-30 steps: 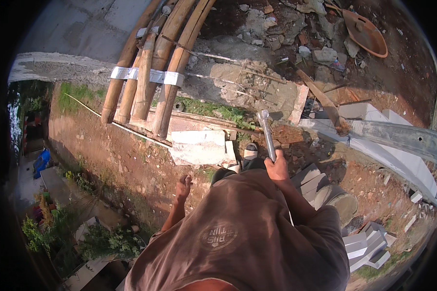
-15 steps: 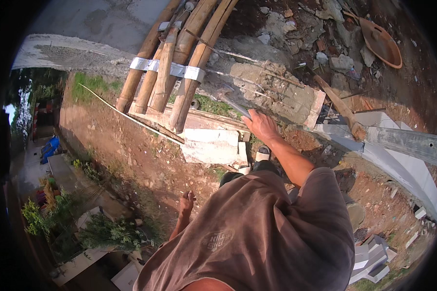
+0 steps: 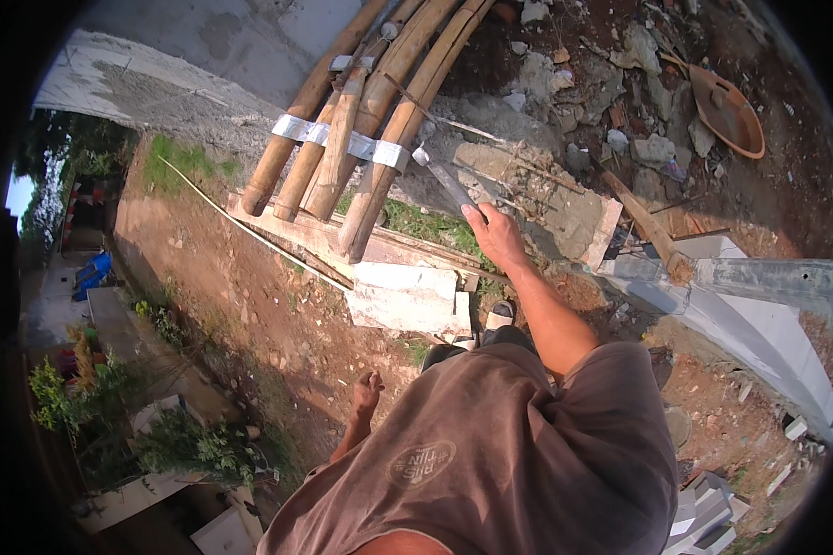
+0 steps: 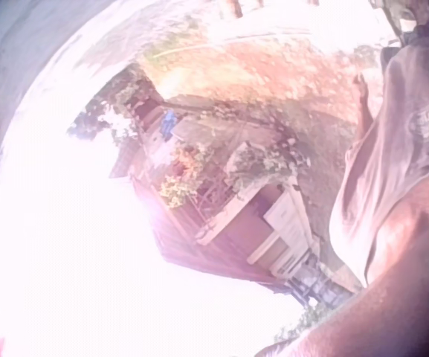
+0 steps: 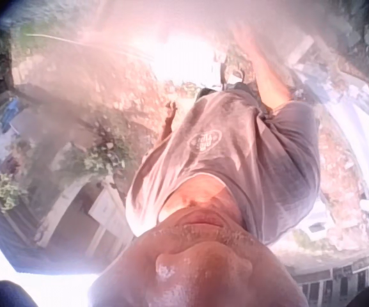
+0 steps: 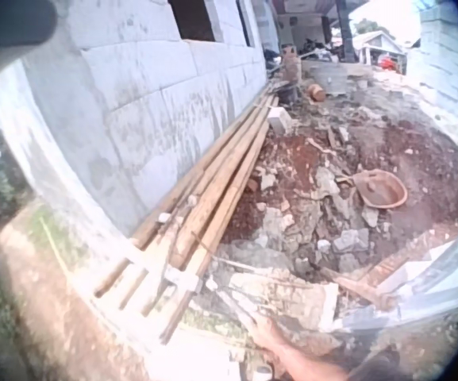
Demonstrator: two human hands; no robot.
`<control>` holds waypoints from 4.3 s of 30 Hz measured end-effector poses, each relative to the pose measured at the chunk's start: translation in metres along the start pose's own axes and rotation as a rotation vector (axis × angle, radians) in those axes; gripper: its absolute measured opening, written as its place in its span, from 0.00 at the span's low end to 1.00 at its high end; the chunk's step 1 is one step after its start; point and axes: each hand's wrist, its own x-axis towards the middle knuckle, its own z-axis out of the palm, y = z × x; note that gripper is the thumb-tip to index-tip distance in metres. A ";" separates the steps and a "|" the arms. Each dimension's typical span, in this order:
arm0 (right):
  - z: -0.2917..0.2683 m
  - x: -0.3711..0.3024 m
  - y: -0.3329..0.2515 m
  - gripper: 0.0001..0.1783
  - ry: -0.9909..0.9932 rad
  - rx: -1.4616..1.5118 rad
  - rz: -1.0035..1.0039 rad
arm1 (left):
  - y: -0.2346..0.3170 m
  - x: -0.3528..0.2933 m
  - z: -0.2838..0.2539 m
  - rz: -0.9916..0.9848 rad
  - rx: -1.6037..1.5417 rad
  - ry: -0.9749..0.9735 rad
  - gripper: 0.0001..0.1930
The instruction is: The person scoops cement from a bucket with a trowel and applies it to a partially built block wall. They then tie a string to a metal post and walk to another post to secure the string as a guide line. Finally, they pick up a concrete block and place it on the wall.
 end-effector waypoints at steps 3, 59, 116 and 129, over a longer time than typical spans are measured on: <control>0.007 0.026 -0.025 0.28 0.004 -0.015 0.092 | 0.025 0.003 -0.001 0.043 -0.020 -0.022 0.19; 0.035 -0.560 0.086 0.20 0.798 0.261 0.813 | 0.021 0.095 0.052 0.713 0.506 -0.475 0.16; -0.035 -0.242 0.052 0.20 0.308 0.260 0.537 | 0.417 0.117 0.024 1.240 0.700 0.534 0.14; -0.007 -0.039 0.007 0.26 0.045 -0.492 0.043 | 0.295 0.111 -0.091 0.978 0.178 0.748 0.15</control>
